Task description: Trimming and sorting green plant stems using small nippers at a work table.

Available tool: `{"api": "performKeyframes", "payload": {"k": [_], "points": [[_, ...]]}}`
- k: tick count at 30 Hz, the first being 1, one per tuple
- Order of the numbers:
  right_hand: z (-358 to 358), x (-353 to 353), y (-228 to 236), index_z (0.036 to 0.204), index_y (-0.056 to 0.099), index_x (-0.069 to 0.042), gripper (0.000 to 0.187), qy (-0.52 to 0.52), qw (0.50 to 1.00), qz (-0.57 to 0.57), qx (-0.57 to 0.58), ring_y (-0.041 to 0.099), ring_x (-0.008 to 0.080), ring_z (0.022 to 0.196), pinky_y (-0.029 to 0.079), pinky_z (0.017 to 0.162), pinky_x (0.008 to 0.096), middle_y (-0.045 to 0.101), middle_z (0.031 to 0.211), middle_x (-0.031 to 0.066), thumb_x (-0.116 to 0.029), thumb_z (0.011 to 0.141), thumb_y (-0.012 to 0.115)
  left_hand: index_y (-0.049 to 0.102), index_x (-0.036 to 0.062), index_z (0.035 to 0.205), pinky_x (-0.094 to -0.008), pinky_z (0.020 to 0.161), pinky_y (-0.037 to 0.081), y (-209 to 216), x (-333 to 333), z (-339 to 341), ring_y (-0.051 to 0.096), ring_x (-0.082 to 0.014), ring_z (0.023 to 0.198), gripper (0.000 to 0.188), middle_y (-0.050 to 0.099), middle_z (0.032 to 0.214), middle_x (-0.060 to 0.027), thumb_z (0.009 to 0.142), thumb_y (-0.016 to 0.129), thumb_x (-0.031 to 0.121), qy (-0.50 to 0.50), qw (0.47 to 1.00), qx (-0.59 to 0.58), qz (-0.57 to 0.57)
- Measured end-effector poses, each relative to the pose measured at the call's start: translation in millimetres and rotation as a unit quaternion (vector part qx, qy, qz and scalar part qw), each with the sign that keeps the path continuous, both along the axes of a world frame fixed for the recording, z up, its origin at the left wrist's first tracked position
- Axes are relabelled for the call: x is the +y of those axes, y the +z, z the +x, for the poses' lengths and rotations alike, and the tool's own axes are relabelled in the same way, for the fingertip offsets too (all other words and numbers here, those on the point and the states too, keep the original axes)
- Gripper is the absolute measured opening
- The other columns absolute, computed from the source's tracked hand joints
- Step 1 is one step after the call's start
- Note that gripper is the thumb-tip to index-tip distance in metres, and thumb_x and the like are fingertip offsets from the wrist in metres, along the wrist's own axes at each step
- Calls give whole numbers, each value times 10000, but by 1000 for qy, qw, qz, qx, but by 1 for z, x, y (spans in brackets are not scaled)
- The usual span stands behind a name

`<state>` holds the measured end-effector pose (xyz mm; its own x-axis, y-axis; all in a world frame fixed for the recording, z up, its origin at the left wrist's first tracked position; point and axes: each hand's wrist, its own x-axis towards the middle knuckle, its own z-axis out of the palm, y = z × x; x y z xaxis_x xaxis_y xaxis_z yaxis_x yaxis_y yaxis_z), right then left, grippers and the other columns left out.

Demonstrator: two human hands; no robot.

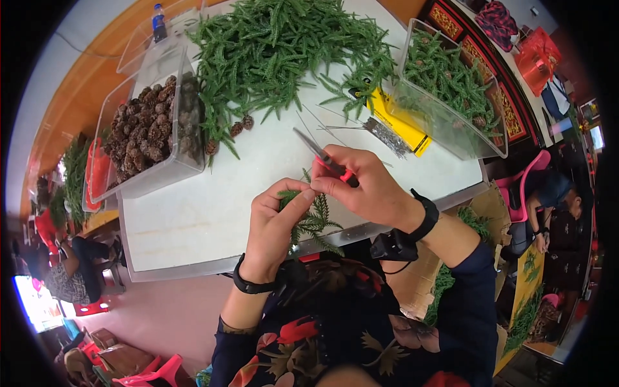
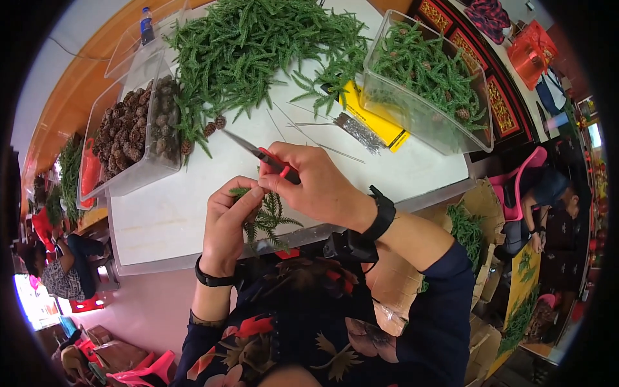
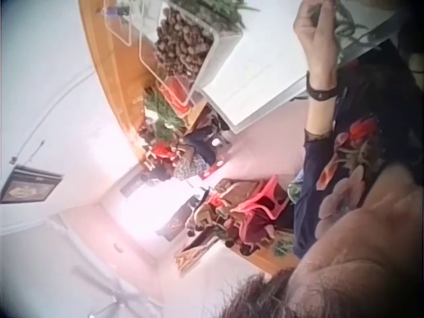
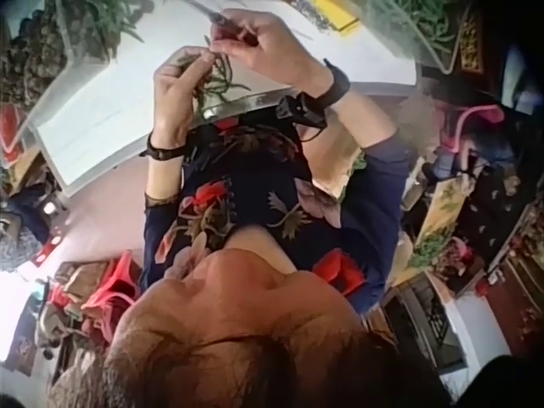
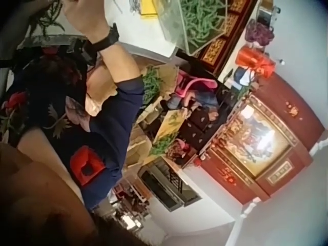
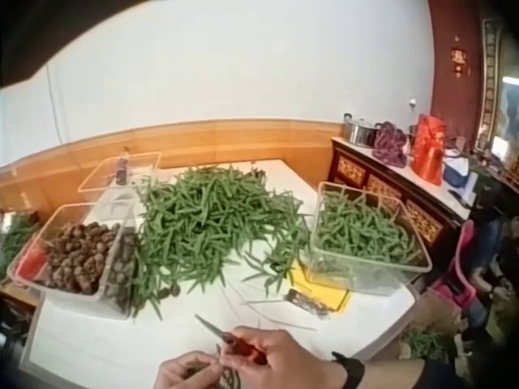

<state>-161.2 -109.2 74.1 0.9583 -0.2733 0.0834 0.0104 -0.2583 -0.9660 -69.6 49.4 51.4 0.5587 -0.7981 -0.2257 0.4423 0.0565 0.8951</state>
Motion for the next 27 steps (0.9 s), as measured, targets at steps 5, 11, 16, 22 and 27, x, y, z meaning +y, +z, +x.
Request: {"api": "performKeyframes", "payload": {"k": [5,11,16,22,27], "points": [[-1,-5,11,931,589,9,210,-47,989,-137,39,497,78,619,424,572,254,571,704,33,-168,876,686,646,-5,954,-169,641,395,2,3,-2,499,-20,698,87,638,836,6,908,626,67,60,996,-60,22],[-32,-11,7,921,589,12,276,-35,968,-236,77,530,182,572,416,547,306,562,661,98,-228,853,706,643,15,950,-183,543,272,2,3,-3,378,-20,591,93,591,757,33,915,604,92,85,995,-59,11],[-44,-2,9,876,584,4,318,-2,955,-277,108,534,312,576,411,542,370,550,642,141,-281,824,717,643,15,959,-186,549,277,4,3,-7,382,-22,602,97,585,757,34,917,601,92,89,995,-45,2],[-44,1,11,844,577,2,339,15,955,-277,108,527,345,582,401,540,398,538,632,151,-305,817,716,643,12,970,-188,554,283,1,8,-10,391,-21,616,97,575,758,40,919,599,82,91,993,-73,0],[-40,3,11,842,575,2,338,20,956,-272,111,523,347,583,400,542,398,534,630,152,-304,818,715,643,7,983,-187,556,287,0,12,-7,400,-18,625,103,579,765,38,917,600,74,99,994,-49,-12]]}}
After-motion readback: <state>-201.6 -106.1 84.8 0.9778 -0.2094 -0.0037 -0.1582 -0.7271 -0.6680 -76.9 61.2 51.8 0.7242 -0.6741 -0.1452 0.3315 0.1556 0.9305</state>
